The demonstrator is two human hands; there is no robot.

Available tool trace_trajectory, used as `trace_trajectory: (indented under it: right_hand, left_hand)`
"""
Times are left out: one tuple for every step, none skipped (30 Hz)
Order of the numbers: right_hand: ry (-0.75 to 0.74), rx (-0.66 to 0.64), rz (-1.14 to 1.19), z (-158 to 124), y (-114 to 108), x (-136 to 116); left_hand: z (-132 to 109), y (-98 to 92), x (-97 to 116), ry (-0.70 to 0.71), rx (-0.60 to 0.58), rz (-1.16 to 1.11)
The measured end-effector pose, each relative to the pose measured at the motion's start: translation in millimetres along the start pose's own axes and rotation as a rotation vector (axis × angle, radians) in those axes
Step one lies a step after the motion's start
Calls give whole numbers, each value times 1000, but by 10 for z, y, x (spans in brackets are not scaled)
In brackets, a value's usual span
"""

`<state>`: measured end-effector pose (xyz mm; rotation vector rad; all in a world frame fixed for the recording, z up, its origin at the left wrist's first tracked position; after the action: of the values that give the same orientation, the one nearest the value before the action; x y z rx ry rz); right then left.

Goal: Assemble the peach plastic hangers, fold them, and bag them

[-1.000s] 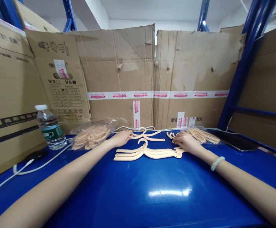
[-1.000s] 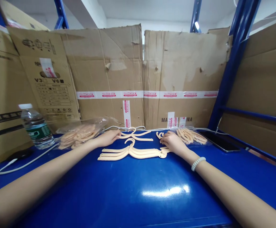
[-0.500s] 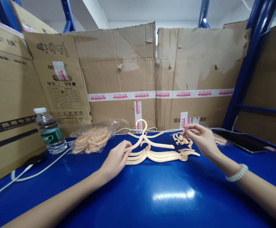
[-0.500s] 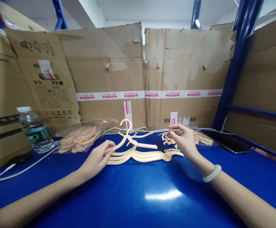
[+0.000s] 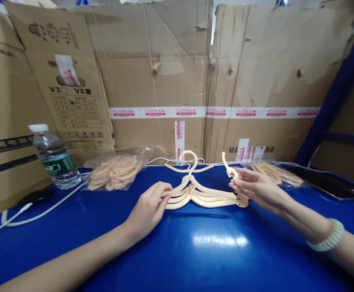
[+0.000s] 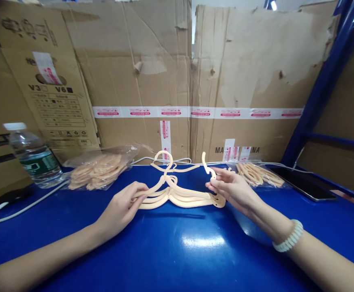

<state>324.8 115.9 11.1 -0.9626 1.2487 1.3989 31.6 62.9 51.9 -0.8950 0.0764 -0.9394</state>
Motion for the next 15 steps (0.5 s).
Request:
trace_trajectory:
  right_hand:
    - [28, -27, -4, 1, 29, 38]
    - [43, -50, -15, -3, 57, 56]
    - [49, -69, -28, -12, 82, 60]
    - [49, -82, -42, -23, 102, 50]
    - [51, -93, -58, -37, 118, 35]
    - [54, -101, -76, -51, 129, 18]
    - [60, -110, -97, -63, 137, 1]
    - [64, -119, -118, -73, 142, -17]
    - [68, -132, -140, -79, 146, -32]
    - [75, -151, -163, -84, 154, -41]
    - [84, -174, -182, -87, 164, -45]
    - [98, -194, -196, -89, 173, -44]
    - [118, -214, -202, -93, 182, -37]
    - [144, -233, -200, -99, 194, -27]
    - [175, -254, -191, -110, 210, -14]
  left_hand:
    - [2, -3, -7, -6, 2, -2]
    - [5, -6, -15, -13, 4, -3]
    - [7, -8, -21, -18, 4, -3]
    - [9, -10, -23, -19, 5, 0]
    - [11, -13, -23, -17, 7, 3]
    - [12, -15, -20, -13, 8, 6]
    - [12, -16, -17, -10, 10, 8]
    - [10, -17, -13, -6, 11, 10]
    - [8, -18, -9, -3, 12, 10]
    - [5, -19, -6, -1, 14, 10]
    - [2, -20, -3, 0, 17, 11]
    - [0, -23, 1, 3, 23, 13]
    - [-3, -27, 5, 8, 28, 14]
    - [-4, -30, 9, 14, 34, 16]
    - [-5, -33, 12, 19, 39, 18]
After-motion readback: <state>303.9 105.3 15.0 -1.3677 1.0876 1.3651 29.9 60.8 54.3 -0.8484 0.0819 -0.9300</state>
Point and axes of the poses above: each hand's wrist, its own z-axis towards the middle knuckle, its own y-axis out of the palm, x = y × z, the point moved 9 cm from there along z, towards the middle knuckle, and after that the axes turned 2 degrees about -y, right-handed, at the moved point
